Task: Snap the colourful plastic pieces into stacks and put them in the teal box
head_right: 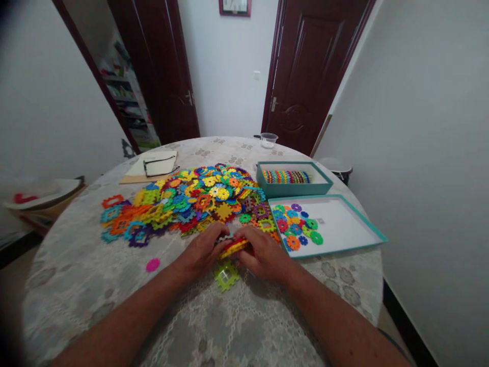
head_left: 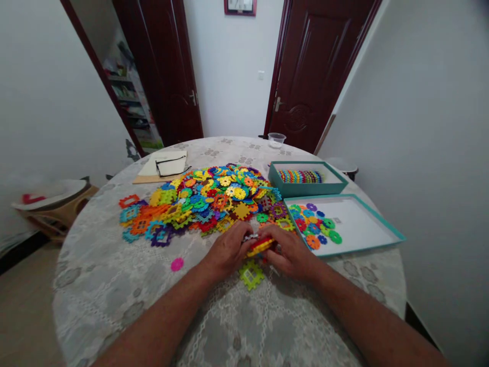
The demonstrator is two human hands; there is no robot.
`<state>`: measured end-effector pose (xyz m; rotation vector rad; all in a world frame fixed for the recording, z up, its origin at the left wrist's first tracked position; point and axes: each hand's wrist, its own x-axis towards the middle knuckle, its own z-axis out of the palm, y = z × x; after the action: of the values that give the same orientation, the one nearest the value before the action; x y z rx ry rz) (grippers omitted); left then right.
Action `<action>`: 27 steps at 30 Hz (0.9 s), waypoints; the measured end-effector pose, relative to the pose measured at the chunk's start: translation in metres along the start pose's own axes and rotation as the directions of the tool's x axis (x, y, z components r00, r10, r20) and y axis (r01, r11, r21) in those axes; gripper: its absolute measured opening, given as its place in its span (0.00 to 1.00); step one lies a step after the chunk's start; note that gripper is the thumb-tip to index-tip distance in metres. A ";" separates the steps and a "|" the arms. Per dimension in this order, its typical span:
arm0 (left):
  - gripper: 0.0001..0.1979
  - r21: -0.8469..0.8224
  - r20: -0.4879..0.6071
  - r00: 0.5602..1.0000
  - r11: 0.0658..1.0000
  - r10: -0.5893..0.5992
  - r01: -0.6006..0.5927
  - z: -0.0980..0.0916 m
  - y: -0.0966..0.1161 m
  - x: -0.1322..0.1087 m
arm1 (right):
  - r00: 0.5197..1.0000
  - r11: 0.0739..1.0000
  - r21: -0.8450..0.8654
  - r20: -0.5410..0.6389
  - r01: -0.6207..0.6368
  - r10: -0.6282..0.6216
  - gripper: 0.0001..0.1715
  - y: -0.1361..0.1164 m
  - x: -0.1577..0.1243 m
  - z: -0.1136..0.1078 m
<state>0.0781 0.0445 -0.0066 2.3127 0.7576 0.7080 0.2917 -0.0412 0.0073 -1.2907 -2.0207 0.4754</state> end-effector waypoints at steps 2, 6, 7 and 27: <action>0.10 -0.009 0.002 1.000 1.000 -0.021 0.021 0.002 0.002 0.000 | 0.999 0.999 -0.015 0.024 -0.030 0.030 0.21 0.001 -0.001 0.001; 0.12 -0.021 -0.004 1.000 0.999 -0.024 0.024 0.002 0.002 0.000 | 0.997 0.997 -0.054 0.047 -0.061 0.064 0.17 0.005 -0.002 0.005; 0.13 -0.028 -0.002 1.000 0.999 -0.020 0.019 0.000 0.003 0.000 | 0.997 0.996 -0.062 0.052 -0.059 0.063 0.16 0.006 -0.002 0.006; 0.29 0.204 -0.039 0.996 0.977 0.078 -0.068 0.014 -0.017 -0.006 | 0.991 0.978 -0.177 -0.095 -0.109 0.093 0.34 0.018 -0.003 0.012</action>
<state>0.0766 0.0469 -0.0294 2.5266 0.8017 0.7497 0.2956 -0.0353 -0.0139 -1.5035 -1.9699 0.2803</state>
